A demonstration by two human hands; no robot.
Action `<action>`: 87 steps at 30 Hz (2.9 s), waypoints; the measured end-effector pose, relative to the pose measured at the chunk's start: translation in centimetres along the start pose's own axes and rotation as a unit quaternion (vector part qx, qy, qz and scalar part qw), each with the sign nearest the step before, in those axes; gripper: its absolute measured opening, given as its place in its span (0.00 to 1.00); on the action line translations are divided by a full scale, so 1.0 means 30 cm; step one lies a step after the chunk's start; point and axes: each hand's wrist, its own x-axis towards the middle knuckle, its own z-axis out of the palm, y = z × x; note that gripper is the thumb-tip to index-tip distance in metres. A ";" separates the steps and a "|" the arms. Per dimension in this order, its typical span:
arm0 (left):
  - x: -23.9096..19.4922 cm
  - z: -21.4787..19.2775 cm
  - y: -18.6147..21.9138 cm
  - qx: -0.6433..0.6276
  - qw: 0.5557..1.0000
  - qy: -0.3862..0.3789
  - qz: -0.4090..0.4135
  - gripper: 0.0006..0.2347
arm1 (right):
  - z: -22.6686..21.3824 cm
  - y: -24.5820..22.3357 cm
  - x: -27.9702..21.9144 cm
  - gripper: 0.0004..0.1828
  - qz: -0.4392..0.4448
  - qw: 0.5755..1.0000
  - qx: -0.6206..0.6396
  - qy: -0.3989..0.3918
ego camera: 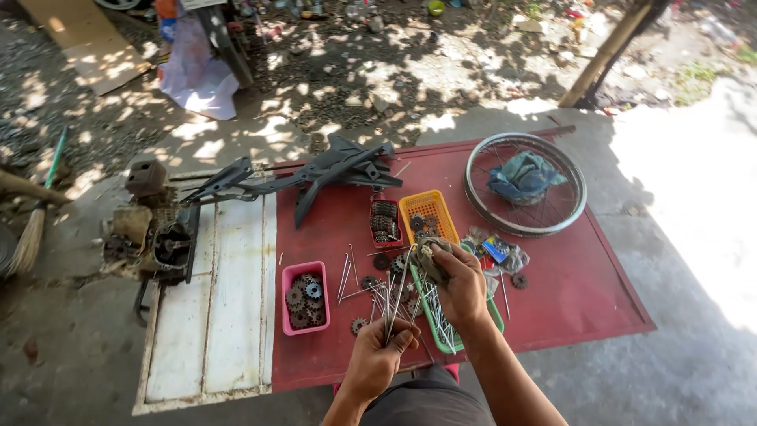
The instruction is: The person wipes several long metal rods with a cloth on a red workbench. They pick up rods from the table, wipe them individually, and place them into a green basket. The workbench also holds other parts including gears and a wheel rim.
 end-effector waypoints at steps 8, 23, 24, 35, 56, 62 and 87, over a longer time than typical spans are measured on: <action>0.026 -0.143 0.006 -0.076 0.997 -0.026 -0.012 0.05 | 0.044 0.160 -0.141 0.11 -0.017 0.998 -0.041 0.037; 0.035 -0.140 -0.041 -0.112 0.984 -0.121 -0.063 0.03 | -0.007 0.142 -0.154 0.10 -0.069 0.993 -0.020 0.089; 0.027 -0.130 -0.032 -0.097 0.985 -0.124 -0.068 0.02 | -0.010 0.119 -0.144 0.11 -0.072 0.992 -0.007 0.101; 0.077 0.078 -0.060 -0.091 0.995 0.006 0.026 0.03 | -0.107 0.029 -0.106 0.16 0.062 0.990 -0.122 0.043; 0.019 0.284 -0.104 -0.119 0.987 0.107 0.003 0.05 | -0.153 -0.109 0.074 0.14 0.126 0.978 -0.131 -0.098; 0.065 0.139 -0.063 -0.107 0.987 0.116 0.034 0.02 | -0.071 -0.046 0.064 0.16 0.123 0.985 -0.091 -0.081; 0.076 -0.210 -0.030 0.003 0.995 -0.103 0.001 0.04 | 0.023 0.170 -0.071 0.18 -0.021 0.985 -0.103 0.137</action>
